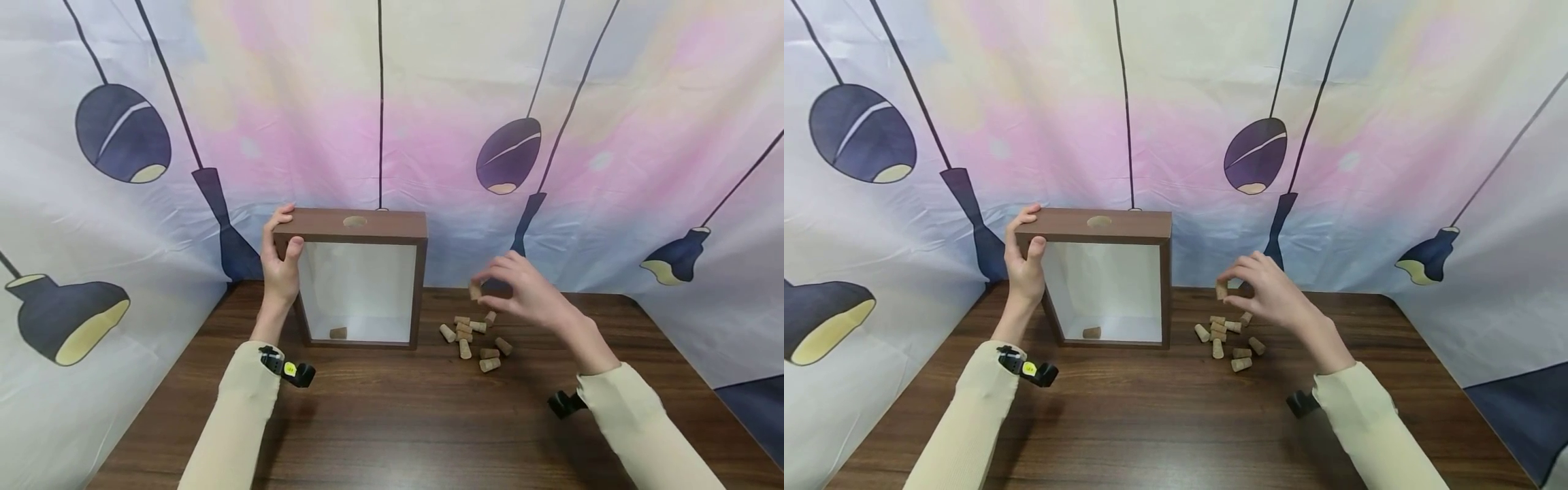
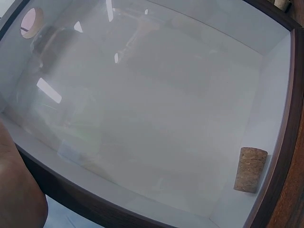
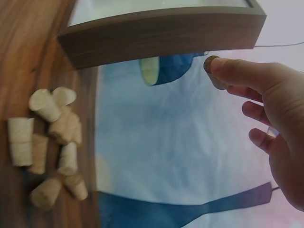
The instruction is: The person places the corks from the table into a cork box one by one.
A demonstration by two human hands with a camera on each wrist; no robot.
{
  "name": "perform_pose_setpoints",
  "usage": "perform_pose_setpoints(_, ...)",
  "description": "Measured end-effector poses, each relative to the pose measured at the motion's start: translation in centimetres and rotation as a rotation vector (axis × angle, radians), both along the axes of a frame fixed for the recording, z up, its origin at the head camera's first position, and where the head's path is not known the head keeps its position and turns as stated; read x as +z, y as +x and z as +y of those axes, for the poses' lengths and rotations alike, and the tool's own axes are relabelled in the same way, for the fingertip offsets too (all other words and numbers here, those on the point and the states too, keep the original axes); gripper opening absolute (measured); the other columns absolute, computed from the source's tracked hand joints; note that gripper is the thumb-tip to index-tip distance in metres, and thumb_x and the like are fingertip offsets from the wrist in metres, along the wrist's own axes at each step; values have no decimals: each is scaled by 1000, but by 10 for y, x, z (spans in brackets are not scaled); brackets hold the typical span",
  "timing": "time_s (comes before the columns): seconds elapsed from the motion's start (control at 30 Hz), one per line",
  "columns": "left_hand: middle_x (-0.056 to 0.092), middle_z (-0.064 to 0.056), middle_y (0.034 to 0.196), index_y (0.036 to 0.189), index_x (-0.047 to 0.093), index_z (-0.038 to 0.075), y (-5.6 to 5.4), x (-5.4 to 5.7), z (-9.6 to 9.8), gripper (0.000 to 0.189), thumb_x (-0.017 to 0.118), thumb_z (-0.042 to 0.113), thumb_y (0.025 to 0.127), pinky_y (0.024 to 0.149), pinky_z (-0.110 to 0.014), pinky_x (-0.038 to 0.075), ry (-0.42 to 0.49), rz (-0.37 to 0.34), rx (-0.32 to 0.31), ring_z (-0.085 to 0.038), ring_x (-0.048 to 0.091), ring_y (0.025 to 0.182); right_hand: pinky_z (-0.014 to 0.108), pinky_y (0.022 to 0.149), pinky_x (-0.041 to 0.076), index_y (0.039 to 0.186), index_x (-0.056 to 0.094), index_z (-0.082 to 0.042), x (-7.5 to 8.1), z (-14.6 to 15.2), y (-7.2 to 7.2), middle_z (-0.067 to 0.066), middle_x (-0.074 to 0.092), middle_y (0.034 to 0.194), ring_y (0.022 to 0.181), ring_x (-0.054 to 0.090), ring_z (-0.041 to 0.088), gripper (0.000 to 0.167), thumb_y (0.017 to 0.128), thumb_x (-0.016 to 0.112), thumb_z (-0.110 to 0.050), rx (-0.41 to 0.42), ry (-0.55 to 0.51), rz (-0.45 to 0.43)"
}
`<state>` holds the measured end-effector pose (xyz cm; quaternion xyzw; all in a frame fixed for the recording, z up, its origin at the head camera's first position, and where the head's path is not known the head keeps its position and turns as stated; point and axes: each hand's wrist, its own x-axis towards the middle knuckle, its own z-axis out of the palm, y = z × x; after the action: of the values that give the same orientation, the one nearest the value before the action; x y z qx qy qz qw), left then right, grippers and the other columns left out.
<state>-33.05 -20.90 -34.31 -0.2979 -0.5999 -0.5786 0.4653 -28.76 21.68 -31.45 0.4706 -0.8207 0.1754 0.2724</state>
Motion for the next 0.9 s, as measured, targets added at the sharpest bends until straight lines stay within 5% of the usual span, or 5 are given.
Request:
perform_pose_setpoints(0.63, 48, -16, 145, 125, 47, -8, 1, 0, 0, 70, 61, 53, 95, 118, -39, 23, -7, -2, 7, -28, 36, 144, 40, 97, 37, 108, 72, -3, 82, -40, 2, 8, 71, 103, 99, 56, 25, 39, 72, 88, -7, 73, -88, 119)
perform_pose_setpoints(0.9, 47, -18, 145, 125, 46, -8, 1, 0, 0, 69, 61, 52, 95, 117, -38, 25, 0, -6, -1, -29, 36, 144, 38, 89, 37, 111, 73, -6, 108, -66, 5, 6, 70, 105, 96, 52, 23, 35, 78, 85, -11, 72, -96, 123)
